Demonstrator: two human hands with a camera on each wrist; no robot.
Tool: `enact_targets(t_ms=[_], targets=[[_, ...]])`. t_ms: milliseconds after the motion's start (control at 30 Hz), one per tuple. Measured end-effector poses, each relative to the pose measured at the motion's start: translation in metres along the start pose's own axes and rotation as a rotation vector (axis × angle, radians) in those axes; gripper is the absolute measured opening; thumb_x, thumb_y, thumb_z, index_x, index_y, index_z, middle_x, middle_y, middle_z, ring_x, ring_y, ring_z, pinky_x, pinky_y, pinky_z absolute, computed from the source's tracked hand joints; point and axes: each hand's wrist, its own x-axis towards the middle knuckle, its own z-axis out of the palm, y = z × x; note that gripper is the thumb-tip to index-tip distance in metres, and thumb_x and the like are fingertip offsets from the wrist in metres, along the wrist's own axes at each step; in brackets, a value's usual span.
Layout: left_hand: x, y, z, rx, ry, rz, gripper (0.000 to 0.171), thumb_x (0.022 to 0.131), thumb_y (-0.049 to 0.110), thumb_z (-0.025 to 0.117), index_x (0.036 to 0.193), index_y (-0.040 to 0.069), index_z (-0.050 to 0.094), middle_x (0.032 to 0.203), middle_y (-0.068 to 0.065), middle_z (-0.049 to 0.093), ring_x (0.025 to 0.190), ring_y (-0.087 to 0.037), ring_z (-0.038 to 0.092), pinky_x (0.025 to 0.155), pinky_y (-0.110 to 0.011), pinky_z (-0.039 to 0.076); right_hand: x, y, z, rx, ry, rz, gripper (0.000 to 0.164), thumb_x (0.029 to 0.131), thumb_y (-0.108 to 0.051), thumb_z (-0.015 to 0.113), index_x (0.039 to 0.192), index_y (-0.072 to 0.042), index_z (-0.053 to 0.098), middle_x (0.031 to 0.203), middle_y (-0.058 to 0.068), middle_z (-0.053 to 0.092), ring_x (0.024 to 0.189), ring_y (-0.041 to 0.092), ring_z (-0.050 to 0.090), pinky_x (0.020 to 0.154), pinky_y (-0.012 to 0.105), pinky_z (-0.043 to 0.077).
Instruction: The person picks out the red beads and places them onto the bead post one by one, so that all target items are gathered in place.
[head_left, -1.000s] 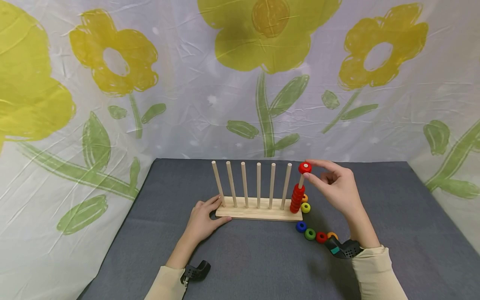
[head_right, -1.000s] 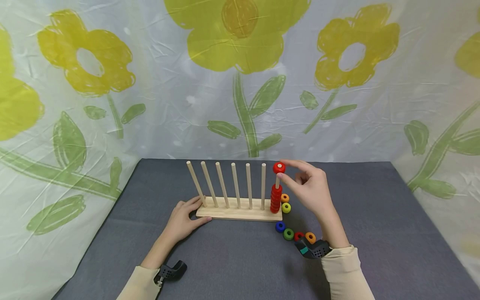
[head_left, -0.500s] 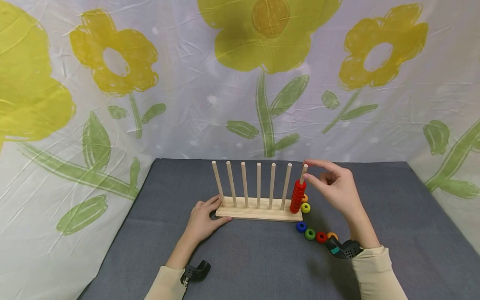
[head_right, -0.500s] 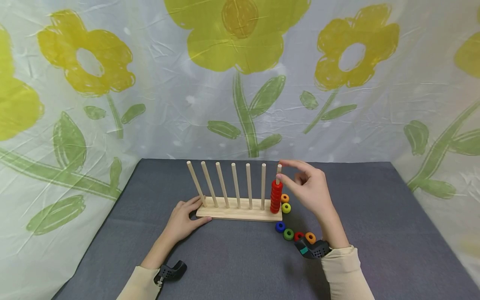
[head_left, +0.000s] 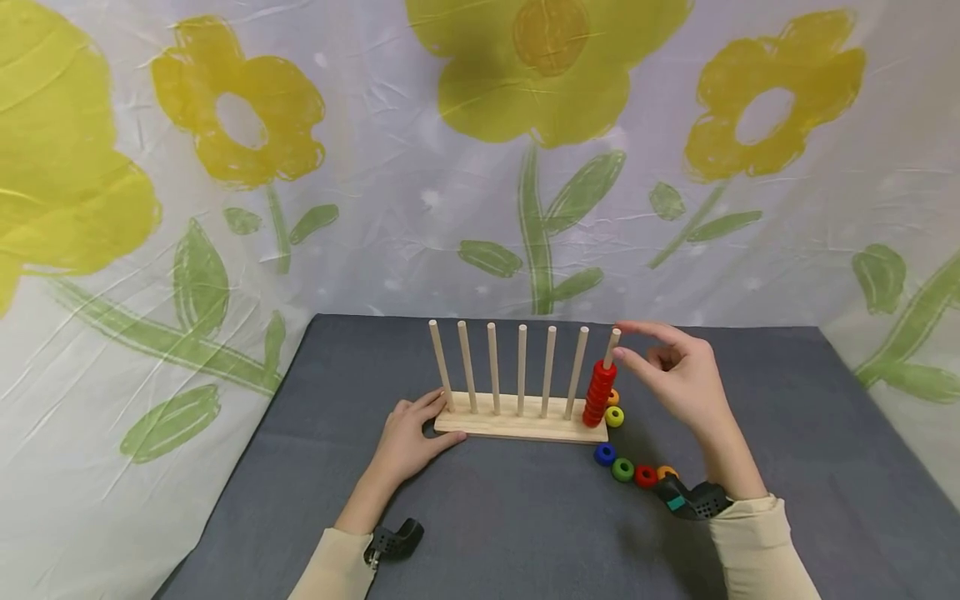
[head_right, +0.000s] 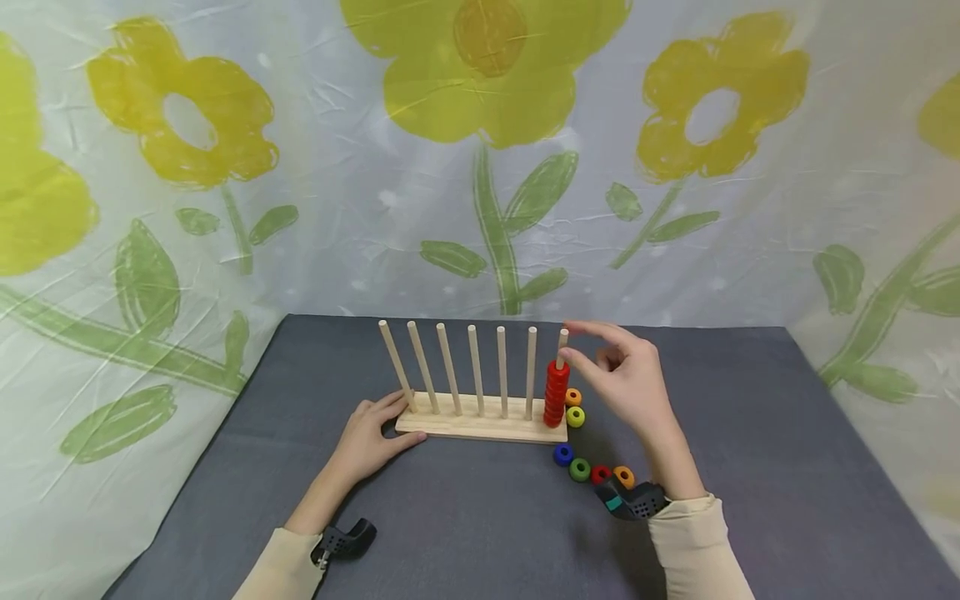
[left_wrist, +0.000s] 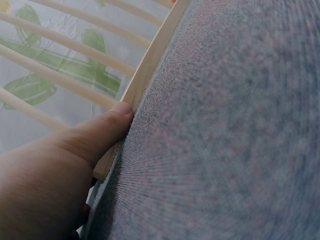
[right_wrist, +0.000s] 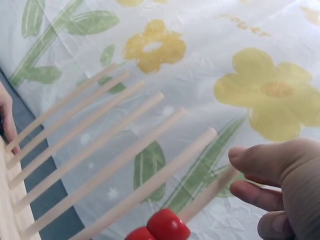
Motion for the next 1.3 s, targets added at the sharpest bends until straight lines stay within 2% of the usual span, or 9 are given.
enact_targets(t_ms=[200, 367, 467, 567, 633, 767, 867, 1033, 1300], targets=[[0.0, 0.0, 0.0, -0.002, 0.004, 0.011, 0.081, 0.084, 0.054, 0.08, 0.147, 0.01, 0.056, 0.152, -0.006, 0.049, 0.096, -0.022, 0.048, 0.081, -0.042, 0.04, -0.008, -0.018, -0.013, 0.012, -0.007, 0.037, 0.03, 0.092, 0.001, 0.074, 0.122, 0.002, 0.072, 0.055, 0.002, 0.052, 0.041, 0.01, 0.027, 0.039, 0.031, 0.024], [0.001, -0.001, -0.001, 0.002, 0.004, 0.021, 0.081, 0.084, 0.054, 0.08, 0.147, 0.01, 0.056, 0.152, -0.007, 0.049, 0.095, -0.023, 0.048, 0.081, -0.042, 0.04, -0.024, 0.009, -0.027, -0.054, 0.004, 0.112, 0.03, 0.094, -0.004, 0.075, 0.123, -0.005, 0.073, 0.056, 0.002, 0.055, 0.041, 0.002, 0.027, 0.039, 0.032, 0.025], [0.001, 0.0, -0.001, 0.002, 0.0, 0.018, 0.081, 0.084, 0.054, 0.08, 0.147, 0.01, 0.056, 0.152, -0.007, 0.049, 0.096, -0.023, 0.048, 0.081, -0.042, 0.04, -0.037, 0.032, -0.037, -0.089, 0.005, 0.156, 0.03, 0.095, -0.007, 0.075, 0.124, -0.008, 0.073, 0.069, -0.004, 0.066, 0.04, 0.007, 0.029, 0.039, 0.032, 0.026], [0.001, 0.0, -0.002, 0.003, -0.001, 0.017, 0.081, 0.084, 0.054, 0.08, 0.147, 0.009, 0.056, 0.152, -0.007, 0.049, 0.097, -0.024, 0.048, 0.082, -0.043, 0.04, -0.052, 0.05, -0.046, -0.101, 0.003, 0.181, 0.03, 0.094, -0.005, 0.074, 0.124, -0.005, 0.072, 0.095, -0.008, 0.074, 0.04, 0.011, 0.03, 0.039, 0.032, 0.026], [0.001, 0.001, -0.002, 0.002, -0.001, 0.015, 0.08, 0.084, 0.053, 0.08, 0.147, 0.009, 0.057, 0.152, -0.007, 0.049, 0.096, -0.024, 0.048, 0.082, -0.043, 0.04, -0.062, 0.057, -0.051, -0.091, -0.008, 0.193, 0.03, 0.094, -0.005, 0.074, 0.124, -0.003, 0.072, 0.092, -0.008, 0.073, 0.04, 0.011, 0.03, 0.038, 0.032, 0.026], [0.0, 0.002, -0.002, -0.006, 0.001, 0.012, 0.08, 0.084, 0.052, 0.081, 0.146, 0.009, 0.057, 0.151, -0.008, 0.05, 0.096, -0.024, 0.048, 0.082, -0.044, 0.039, -0.082, 0.064, -0.054, -0.053, -0.038, 0.237, 0.03, 0.094, -0.008, 0.075, 0.124, -0.006, 0.072, 0.061, 0.0, 0.06, 0.04, 0.013, 0.028, 0.038, 0.032, 0.026], [0.001, 0.002, -0.002, 0.003, -0.001, 0.01, 0.08, 0.084, 0.053, 0.08, 0.146, 0.009, 0.057, 0.152, -0.008, 0.049, 0.097, -0.024, 0.048, 0.082, -0.043, 0.04, -0.099, 0.066, -0.054, -0.015, -0.062, 0.269, 0.029, 0.095, -0.01, 0.075, 0.123, -0.007, 0.073, 0.061, 0.007, 0.059, 0.04, 0.015, 0.028, 0.037, 0.033, 0.027], [0.001, 0.002, -0.001, 0.009, -0.005, 0.006, 0.081, 0.084, 0.054, 0.08, 0.147, 0.01, 0.057, 0.152, -0.008, 0.049, 0.098, -0.024, 0.048, 0.082, -0.044, 0.04, -0.129, 0.069, -0.05, 0.073, -0.109, 0.292, 0.026, 0.094, -0.007, 0.074, 0.121, -0.003, 0.073, 0.086, 0.012, 0.073, 0.042, 0.017, 0.029, 0.038, 0.033, 0.029], [0.002, 0.0, 0.0, 0.013, -0.007, 0.008, 0.082, 0.083, 0.056, 0.08, 0.148, 0.011, 0.056, 0.152, -0.007, 0.049, 0.098, -0.024, 0.048, 0.083, -0.044, 0.04, -0.164, 0.073, -0.039, 0.156, -0.209, 0.321, 0.023, 0.091, -0.002, 0.076, 0.114, -0.001, 0.075, 0.052, 0.0, 0.046, 0.043, 0.016, 0.027, 0.039, 0.033, 0.03]])
